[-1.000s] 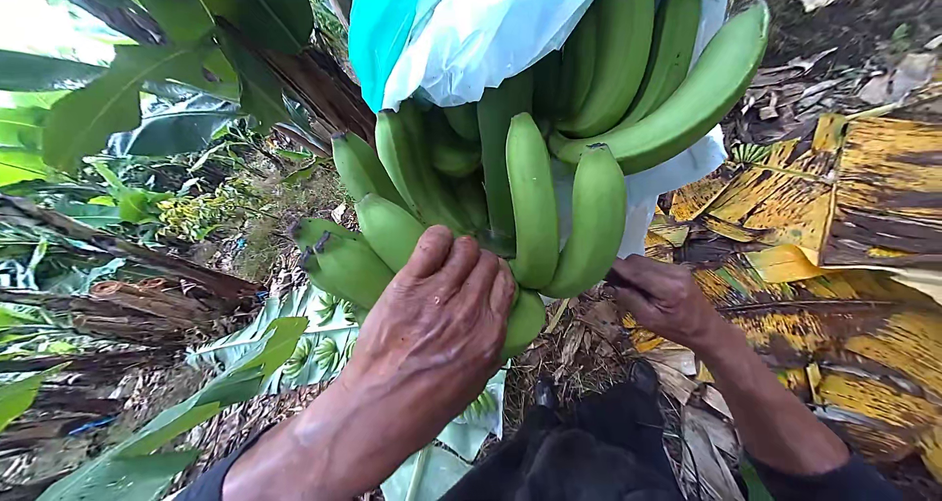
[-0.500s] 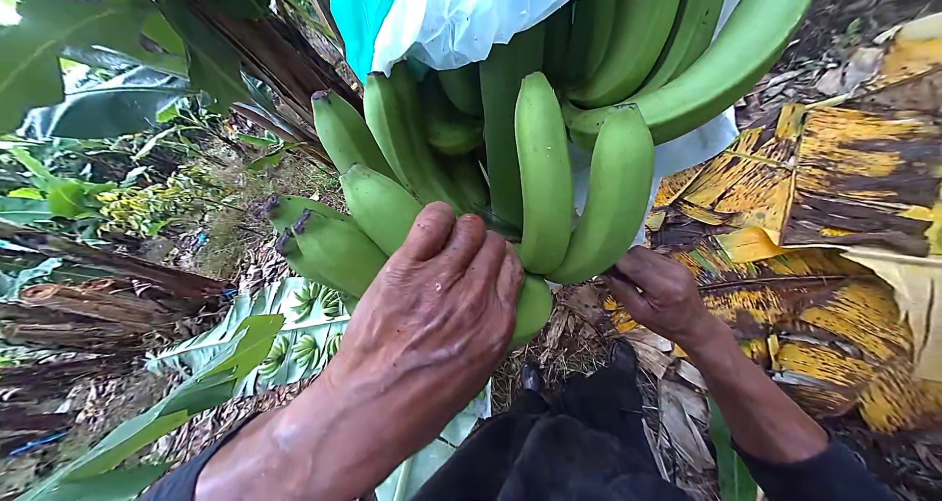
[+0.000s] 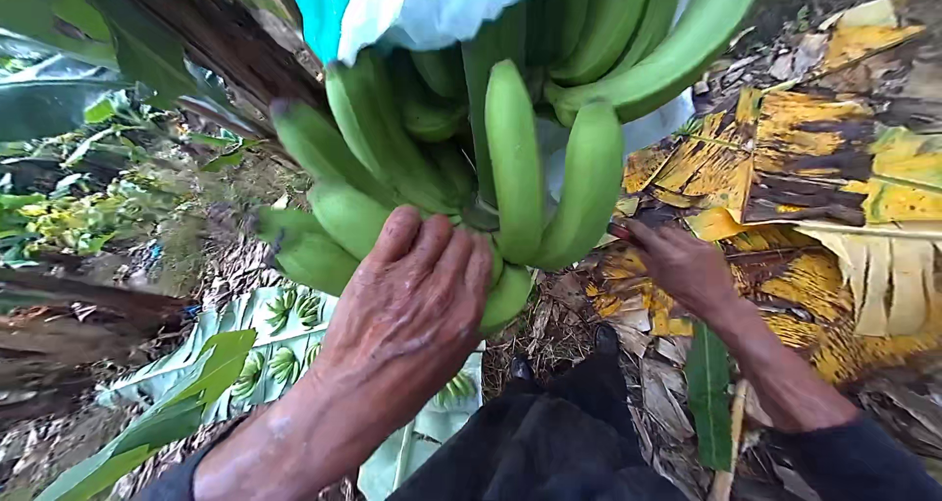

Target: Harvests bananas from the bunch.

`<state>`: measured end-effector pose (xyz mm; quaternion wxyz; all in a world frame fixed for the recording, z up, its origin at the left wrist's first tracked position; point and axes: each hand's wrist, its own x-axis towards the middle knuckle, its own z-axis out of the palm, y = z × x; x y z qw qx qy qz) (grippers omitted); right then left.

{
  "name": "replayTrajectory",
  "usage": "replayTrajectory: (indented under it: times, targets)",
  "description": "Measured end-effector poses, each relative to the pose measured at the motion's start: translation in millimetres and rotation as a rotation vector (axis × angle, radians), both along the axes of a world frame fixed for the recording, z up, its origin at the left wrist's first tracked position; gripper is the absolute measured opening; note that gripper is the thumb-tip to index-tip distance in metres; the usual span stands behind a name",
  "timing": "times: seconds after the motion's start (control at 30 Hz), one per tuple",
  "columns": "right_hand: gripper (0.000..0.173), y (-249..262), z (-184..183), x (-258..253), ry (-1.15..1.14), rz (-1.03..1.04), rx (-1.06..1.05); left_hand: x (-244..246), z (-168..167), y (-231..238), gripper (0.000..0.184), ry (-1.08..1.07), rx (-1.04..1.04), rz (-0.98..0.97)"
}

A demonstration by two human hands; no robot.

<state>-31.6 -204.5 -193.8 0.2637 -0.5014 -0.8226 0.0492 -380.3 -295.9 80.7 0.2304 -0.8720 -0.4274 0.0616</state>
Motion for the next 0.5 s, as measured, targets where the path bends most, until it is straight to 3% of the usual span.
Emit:
replayTrajectory:
  times: [0.1,0.17,0.33,0.4,0.5]
  targets:
    - [0.044,-61,-15,83,0.04,-0.252,0.022,-18,-21,10,0.067,-0.104,0.05,0.01]
    - [0.047,-128,-8,93,0.107,-0.377,0.041,-24,-40,13,0.071,-0.183,0.035,0.013]
    - [0.056,-200,-13,54,0.33,-0.582,-0.111,-44,-114,30,0.086,-0.531,-0.045,0.047]
    - [0.056,-207,-10,30,0.491,-0.632,-0.144,-50,-157,27,0.092,-0.825,-0.217,0.138]
    - [0.044,-207,4,1,0.838,-0.604,-0.174,-37,-218,15,0.084,-1.367,-0.523,0.366]
